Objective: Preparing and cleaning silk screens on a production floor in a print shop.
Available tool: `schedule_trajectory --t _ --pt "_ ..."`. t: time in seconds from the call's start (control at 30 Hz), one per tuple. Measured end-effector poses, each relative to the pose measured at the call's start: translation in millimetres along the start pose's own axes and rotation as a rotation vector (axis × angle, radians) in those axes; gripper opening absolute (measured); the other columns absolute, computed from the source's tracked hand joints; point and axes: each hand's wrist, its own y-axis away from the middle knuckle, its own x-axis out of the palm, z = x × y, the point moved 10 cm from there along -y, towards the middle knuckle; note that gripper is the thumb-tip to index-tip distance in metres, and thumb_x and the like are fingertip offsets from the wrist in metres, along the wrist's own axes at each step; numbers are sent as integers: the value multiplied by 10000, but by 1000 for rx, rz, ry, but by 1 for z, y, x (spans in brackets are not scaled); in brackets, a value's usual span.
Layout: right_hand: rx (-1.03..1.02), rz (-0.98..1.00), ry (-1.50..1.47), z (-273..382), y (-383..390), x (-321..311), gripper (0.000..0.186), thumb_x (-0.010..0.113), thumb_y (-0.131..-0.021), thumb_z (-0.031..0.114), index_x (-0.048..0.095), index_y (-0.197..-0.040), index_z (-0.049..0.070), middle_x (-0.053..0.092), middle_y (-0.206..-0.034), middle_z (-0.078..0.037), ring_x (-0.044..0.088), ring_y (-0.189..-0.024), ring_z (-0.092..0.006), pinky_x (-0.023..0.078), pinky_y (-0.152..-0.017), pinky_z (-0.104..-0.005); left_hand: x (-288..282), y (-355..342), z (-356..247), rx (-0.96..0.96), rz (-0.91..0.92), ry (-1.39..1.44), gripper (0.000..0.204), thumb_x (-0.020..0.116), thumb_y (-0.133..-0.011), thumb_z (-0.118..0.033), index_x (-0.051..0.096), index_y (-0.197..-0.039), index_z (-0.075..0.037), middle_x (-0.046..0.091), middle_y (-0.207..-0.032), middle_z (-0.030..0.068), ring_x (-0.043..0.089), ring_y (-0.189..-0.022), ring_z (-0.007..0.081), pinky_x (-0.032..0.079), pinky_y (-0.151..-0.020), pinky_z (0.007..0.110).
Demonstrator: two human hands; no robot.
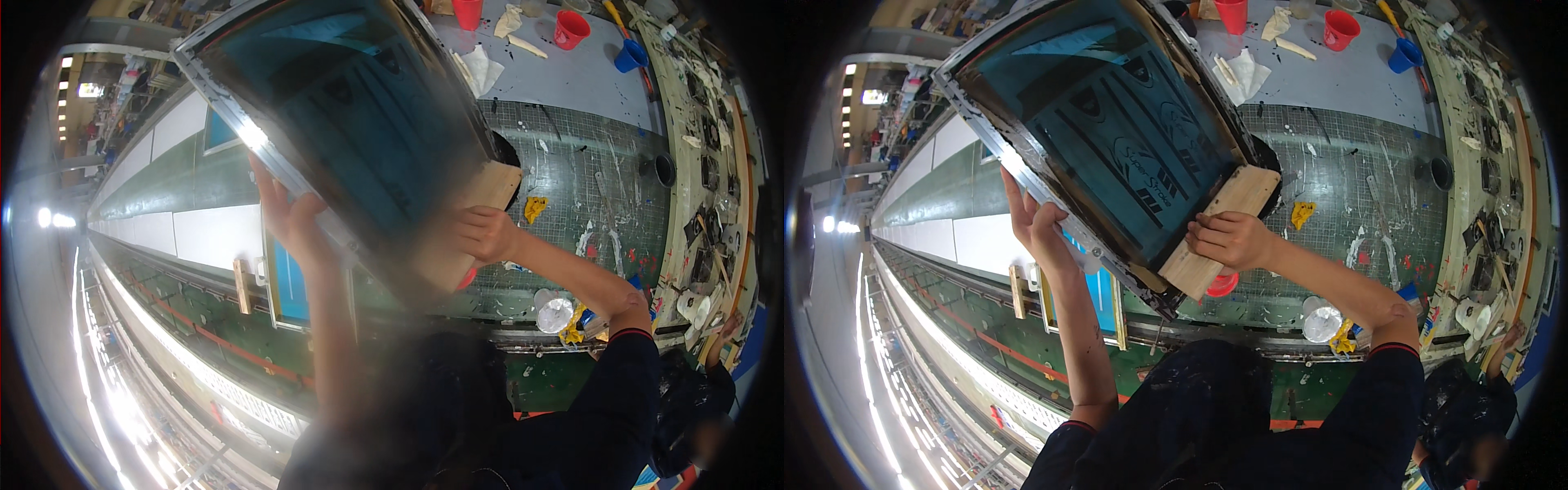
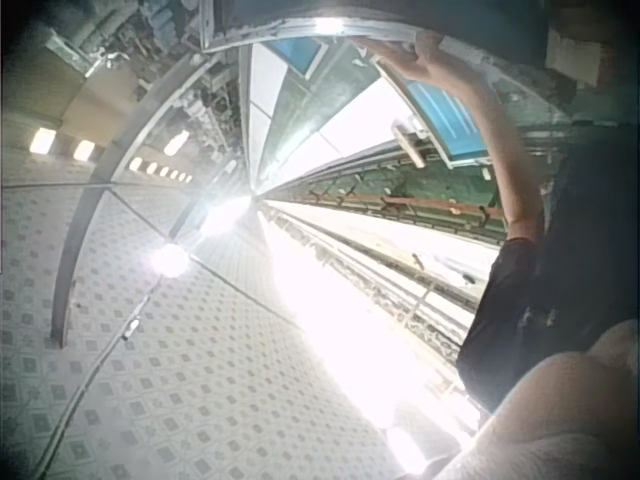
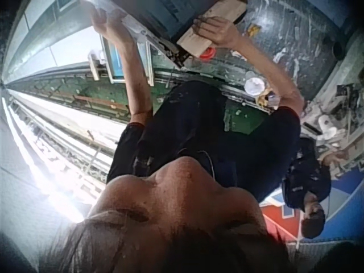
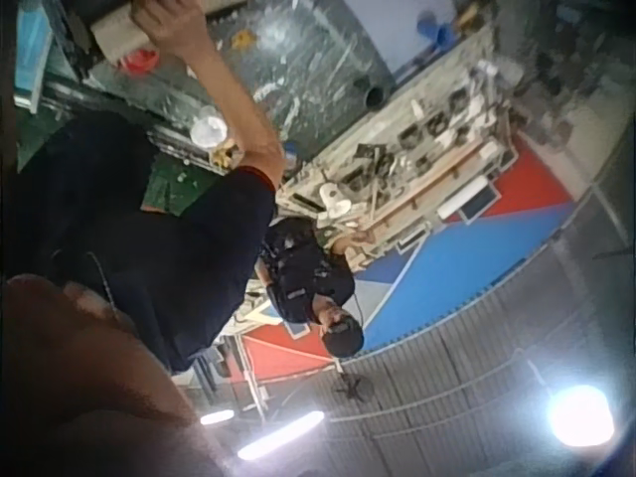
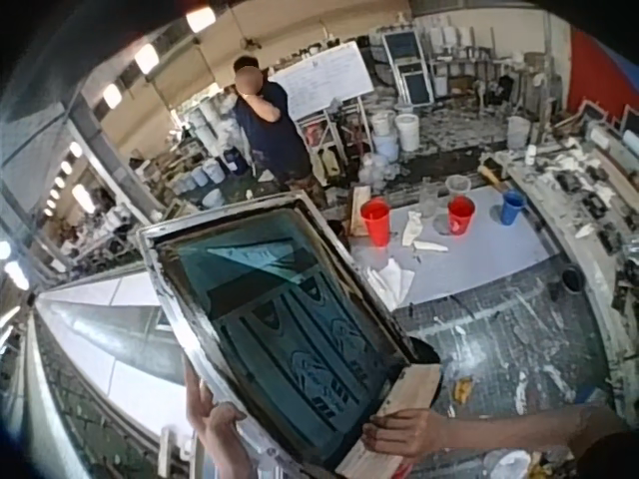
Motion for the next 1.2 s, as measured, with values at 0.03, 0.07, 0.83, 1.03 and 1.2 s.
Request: schedule_trajectory --t 0.03,0.07,0.83,1.03,1.2 --pt "36 22 -13 0 12 5 274 632 -724 215 671 -958 78 693 -1010 -30 692 -966 -202 553 -769 -273 2 2 -1 -23 -6 9 941 434 -619 37 204 -1531 59 656 -1159 216 669 -834 175 481 -620 193" --pt "73 44 -27 -1 23 8 274 634 -727 226 669 -957 80 694 -1017 -32 692 -971 -202 556 -768 -280 4 3 -1 -47 -11 17 950 440 -611 27 207 -1532 56 654 -1163 218 668 -852 183 488 -638 199" --pt "204 574 -514 -68 22 32 435 758 -755 469 666 -753 43 673 -724 -99 655 -726 -337 504 -598 -426 79 49 -81 230 127 -49 936 435 -611 123 266 -1527 30 497 -1393 259 602 -1147 272 486 -958 323" --pt "535 391 -659 -86 27 -41 321 742 -789 248 699 -991 3 702 -949 -161 679 -839 -338 536 -755 -395 87 47 -69 118 186 -66 917 446 -656 134 246 -1541 7 493 -1399 232 579 -1167 256 472 -954 304" --pt "858 30 -532 -93 43 -109 395 703 -812 68 659 -1202 22 700 -1101 -159 692 -953 -269 518 -842 -353 71 43 -71 203 159 -81 915 466 -682 120 251 -1555 -50 496 -1404 189 585 -1086 189 472 -888 256"
